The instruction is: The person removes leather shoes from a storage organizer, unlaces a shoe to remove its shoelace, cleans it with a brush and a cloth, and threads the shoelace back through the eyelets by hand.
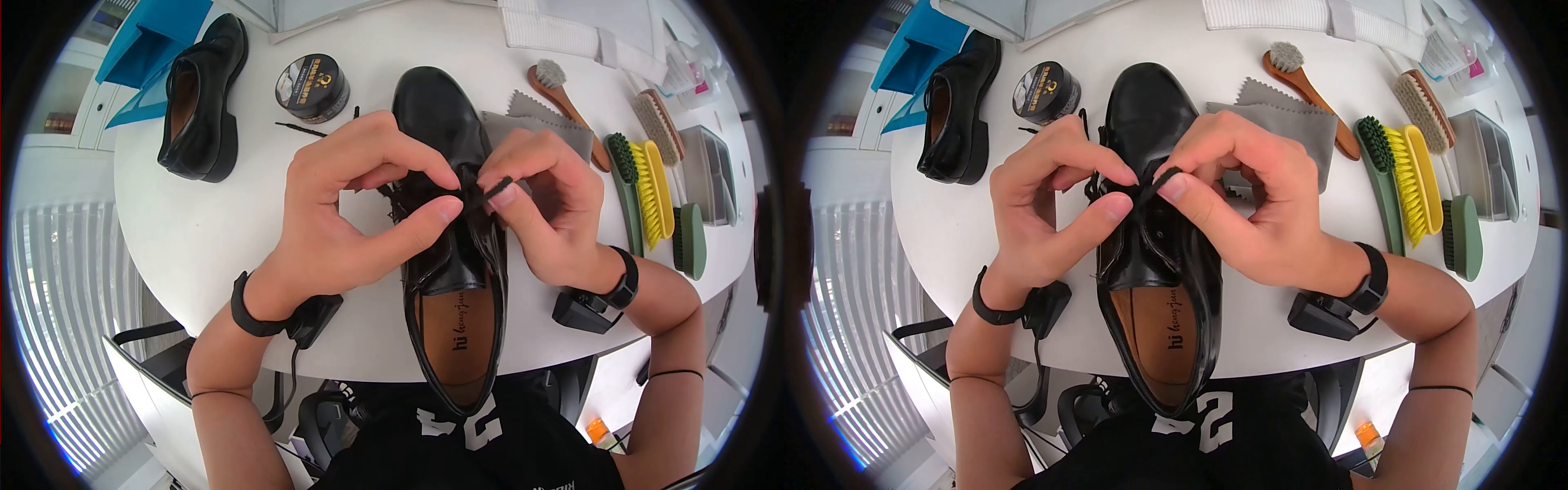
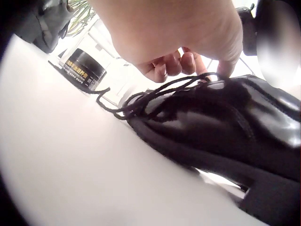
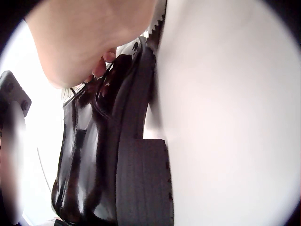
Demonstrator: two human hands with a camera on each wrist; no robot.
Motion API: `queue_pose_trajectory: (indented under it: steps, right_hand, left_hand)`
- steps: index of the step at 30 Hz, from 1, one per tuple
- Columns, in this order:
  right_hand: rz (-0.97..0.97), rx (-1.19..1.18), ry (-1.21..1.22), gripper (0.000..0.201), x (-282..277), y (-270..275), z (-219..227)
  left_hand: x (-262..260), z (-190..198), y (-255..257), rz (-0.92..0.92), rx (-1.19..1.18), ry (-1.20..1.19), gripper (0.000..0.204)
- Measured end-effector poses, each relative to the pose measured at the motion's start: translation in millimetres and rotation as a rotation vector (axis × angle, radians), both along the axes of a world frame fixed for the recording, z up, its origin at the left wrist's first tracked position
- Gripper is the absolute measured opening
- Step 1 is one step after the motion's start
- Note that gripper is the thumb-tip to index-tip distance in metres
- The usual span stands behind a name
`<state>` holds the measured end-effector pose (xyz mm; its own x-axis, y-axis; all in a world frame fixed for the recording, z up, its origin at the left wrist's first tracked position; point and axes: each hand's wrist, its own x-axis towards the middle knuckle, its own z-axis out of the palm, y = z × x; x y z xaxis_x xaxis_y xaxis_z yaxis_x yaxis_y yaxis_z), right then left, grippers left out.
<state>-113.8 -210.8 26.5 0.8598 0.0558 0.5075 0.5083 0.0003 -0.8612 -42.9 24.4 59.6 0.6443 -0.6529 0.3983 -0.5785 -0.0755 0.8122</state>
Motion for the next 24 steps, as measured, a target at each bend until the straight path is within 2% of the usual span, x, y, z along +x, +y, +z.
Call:
queue_pose_trajectory:
  steps: [6, 12, 15, 17, 20, 24]
  right_hand:
    - [0.006, -0.155, -0.011, 0.016, 5.2, -5.4, -1.3]
    - [0.012, -0.129, -0.030, 0.011, 6.2, -3.5, -2.7]
    - [0.025, -0.129, -0.034, 0.011, 6.2, -3.2, -2.8]
    - [0.045, -0.130, -0.033, 0.011, 6.8, -3.5, -2.1]
    - [0.069, -0.149, -0.021, 0.012, 7.0, -4.4, 0.2]
    - [0.061, -0.178, -0.025, 0.014, 7.3, -4.6, -0.5]
  left_hand:
    - [-5.1, 4.0, 0.8, 0.004, 0.024, 0.073, 0.013]
    - [-10.1, 7.0, -0.7, 0.014, 0.031, 0.139, 0.012]
    - [-8.3, -2.3, -2.1, 0.009, -0.096, 0.146, 0.011]
    - [-9.0, -4.4, -1.1, 0.012, -0.195, 0.300, 0.009]
    - [-10.7, -3.2, 0.6, 0.019, -0.233, 0.376, 0.008]
    - [-6.8, -6.5, 4.3, -0.001, -0.242, 0.352, 0.007]
